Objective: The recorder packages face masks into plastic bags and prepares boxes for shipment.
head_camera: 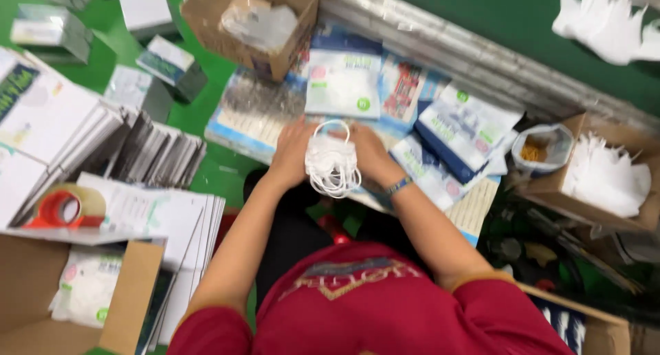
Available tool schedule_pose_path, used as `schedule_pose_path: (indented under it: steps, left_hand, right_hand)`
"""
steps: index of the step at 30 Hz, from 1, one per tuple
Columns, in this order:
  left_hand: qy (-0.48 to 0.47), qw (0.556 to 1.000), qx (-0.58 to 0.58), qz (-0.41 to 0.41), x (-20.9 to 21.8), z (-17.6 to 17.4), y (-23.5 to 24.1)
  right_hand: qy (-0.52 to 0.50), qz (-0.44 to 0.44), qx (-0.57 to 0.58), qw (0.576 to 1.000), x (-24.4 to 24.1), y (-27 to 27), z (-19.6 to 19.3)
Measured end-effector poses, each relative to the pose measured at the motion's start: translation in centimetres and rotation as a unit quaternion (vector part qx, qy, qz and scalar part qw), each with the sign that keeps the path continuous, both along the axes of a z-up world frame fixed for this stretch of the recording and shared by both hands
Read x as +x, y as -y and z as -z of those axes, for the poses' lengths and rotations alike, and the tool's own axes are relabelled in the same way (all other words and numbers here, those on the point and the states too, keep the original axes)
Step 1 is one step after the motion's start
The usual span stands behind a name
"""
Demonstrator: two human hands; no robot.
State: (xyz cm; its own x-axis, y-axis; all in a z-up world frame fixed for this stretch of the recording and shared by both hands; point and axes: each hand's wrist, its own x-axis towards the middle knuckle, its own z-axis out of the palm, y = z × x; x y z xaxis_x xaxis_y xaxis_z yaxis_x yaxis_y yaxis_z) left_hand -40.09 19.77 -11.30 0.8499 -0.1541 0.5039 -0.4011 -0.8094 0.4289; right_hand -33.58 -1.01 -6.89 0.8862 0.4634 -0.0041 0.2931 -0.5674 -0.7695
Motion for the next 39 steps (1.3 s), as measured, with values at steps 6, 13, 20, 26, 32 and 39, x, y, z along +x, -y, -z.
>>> schedule_pose_path:
  steps: [6,13,20,26,32,39]
  left_hand:
    - [-0.210,0.877,-0.431,0.021,-2.0,-6.0,1.0]
    - [-0.229,0.889,-0.376,0.127,-7.0,-6.9,2.7]
    - [-0.401,0.894,-0.051,0.195,-0.4,-11.8,1.6]
    - [-0.309,0.885,0.014,0.347,4.6,-12.2,13.8]
    - [-0.384,0.852,0.119,0.336,8.9,-2.3,21.8]
    - [-0.335,0.859,0.159,0.352,8.7,-0.9,22.2]
  right_hand:
    - [0.009,-0.098,0.128,0.987,-1.6,1.2,-0.5]
    - [0.045,-0.144,0.208,0.967,-5.2,8.5,-6.0]
    - [0.168,0.090,-0.078,0.979,-1.5,22.0,-1.8]
    - [0.235,0.075,-0.226,0.942,-1.1,21.4,-0.8]
    - [0.262,0.127,-0.238,0.927,2.2,23.1,0.4]
    - [0.361,0.102,-0.168,0.912,2.2,18.7,-4.4]
